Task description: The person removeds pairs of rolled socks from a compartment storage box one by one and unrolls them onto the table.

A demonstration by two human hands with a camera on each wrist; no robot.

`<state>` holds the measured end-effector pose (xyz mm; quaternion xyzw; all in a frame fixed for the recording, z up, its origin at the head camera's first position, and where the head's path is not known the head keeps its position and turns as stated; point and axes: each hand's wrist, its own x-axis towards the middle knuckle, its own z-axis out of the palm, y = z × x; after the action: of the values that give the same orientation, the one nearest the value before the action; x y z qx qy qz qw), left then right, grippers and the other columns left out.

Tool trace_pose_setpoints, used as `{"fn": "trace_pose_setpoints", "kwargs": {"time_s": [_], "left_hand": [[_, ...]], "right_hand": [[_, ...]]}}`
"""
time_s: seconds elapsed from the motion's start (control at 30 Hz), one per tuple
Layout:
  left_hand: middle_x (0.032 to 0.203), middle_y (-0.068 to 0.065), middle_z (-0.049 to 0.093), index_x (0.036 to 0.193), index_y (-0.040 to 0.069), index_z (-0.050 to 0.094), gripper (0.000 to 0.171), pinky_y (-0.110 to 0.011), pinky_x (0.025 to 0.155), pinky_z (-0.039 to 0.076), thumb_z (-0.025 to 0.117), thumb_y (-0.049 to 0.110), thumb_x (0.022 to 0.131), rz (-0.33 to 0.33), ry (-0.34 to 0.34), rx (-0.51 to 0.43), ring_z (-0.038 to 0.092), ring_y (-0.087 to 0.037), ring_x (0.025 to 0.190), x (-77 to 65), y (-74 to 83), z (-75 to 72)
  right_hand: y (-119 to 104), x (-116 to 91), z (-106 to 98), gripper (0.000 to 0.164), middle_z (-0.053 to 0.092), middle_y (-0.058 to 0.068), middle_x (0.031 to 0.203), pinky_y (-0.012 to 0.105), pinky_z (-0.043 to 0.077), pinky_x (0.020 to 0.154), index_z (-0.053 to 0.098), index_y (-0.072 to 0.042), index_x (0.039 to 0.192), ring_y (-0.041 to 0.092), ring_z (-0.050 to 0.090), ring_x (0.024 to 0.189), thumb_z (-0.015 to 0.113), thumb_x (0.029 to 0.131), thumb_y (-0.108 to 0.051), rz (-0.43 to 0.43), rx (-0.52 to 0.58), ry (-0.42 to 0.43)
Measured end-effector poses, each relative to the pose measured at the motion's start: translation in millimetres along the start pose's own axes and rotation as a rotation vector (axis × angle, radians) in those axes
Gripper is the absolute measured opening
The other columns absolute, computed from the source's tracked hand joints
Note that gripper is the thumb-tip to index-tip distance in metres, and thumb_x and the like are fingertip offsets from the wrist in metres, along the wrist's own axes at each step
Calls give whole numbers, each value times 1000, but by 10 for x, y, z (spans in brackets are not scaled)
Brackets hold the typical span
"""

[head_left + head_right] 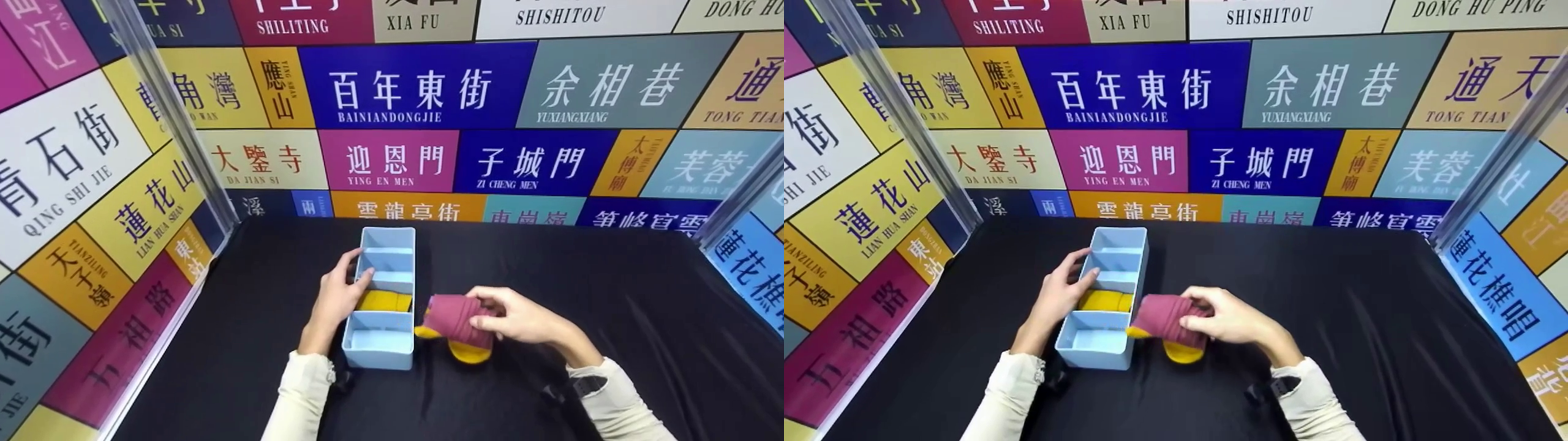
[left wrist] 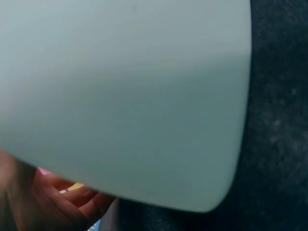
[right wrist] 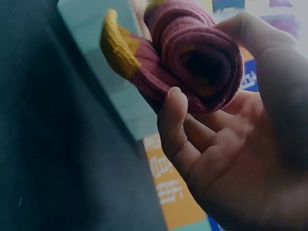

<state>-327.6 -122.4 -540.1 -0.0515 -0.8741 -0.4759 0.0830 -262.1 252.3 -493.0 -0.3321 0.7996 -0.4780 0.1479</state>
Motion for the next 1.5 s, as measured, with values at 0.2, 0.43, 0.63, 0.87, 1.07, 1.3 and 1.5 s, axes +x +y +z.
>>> {"fn": "trace_pose_setpoints", "kwargs": {"time_s": [0.2,0.43,0.63,0.87,1.07,1.3,1.5], "left_hand": [[140,-16,73,155,27,58,58,-50,102,60,73,45,103,9,-2,-1,76,-25,110,-15,-21,21],[140,-14,73,155,30,58,57,-49,101,60,73,47,103,5,-10,-7,76,-24,110,-17,-18,8],[138,-11,74,153,28,60,55,-49,106,58,73,47,103,38,27,55,74,-26,119,-23,-4,-45],[140,-4,72,144,27,68,47,-53,109,56,73,46,102,94,89,269,69,-30,130,-49,122,-99],[129,-4,77,127,21,78,27,-50,103,59,76,29,101,273,152,381,72,-30,121,-112,383,-121],[105,2,81,110,17,80,11,-35,90,63,74,20,101,612,-7,350,77,-18,98,-434,1044,82],[92,4,78,104,16,78,10,-24,77,60,73,23,102,725,-361,394,72,-14,81,-837,1411,538]], "right_hand": [[308,-74,16,17,72,6,92,23,54,70,72,-12,119,7,63,76,64,104,-10,48,-49,1],[426,-73,50,33,74,6,111,31,53,83,72,-13,130,17,65,92,75,97,-14,12,-248,214],[375,-30,10,25,76,2,110,38,56,82,78,-15,121,19,66,91,78,97,-8,-100,-325,300],[335,-78,-11,35,74,-8,107,30,56,86,79,-23,123,12,65,96,88,91,-33,-16,-372,233],[384,-116,-24,38,76,-6,109,29,56,87,77,-21,127,13,66,97,89,91,-26,-5,-365,213],[417,-125,-28,36,77,-7,113,30,56,84,75,-27,130,15,67,96,84,95,-31,50,-334,210],[449,-121,-18,35,76,-8,109,31,54,84,74,-28,130,15,67,94,82,95,-23,46,-317,227]]}}
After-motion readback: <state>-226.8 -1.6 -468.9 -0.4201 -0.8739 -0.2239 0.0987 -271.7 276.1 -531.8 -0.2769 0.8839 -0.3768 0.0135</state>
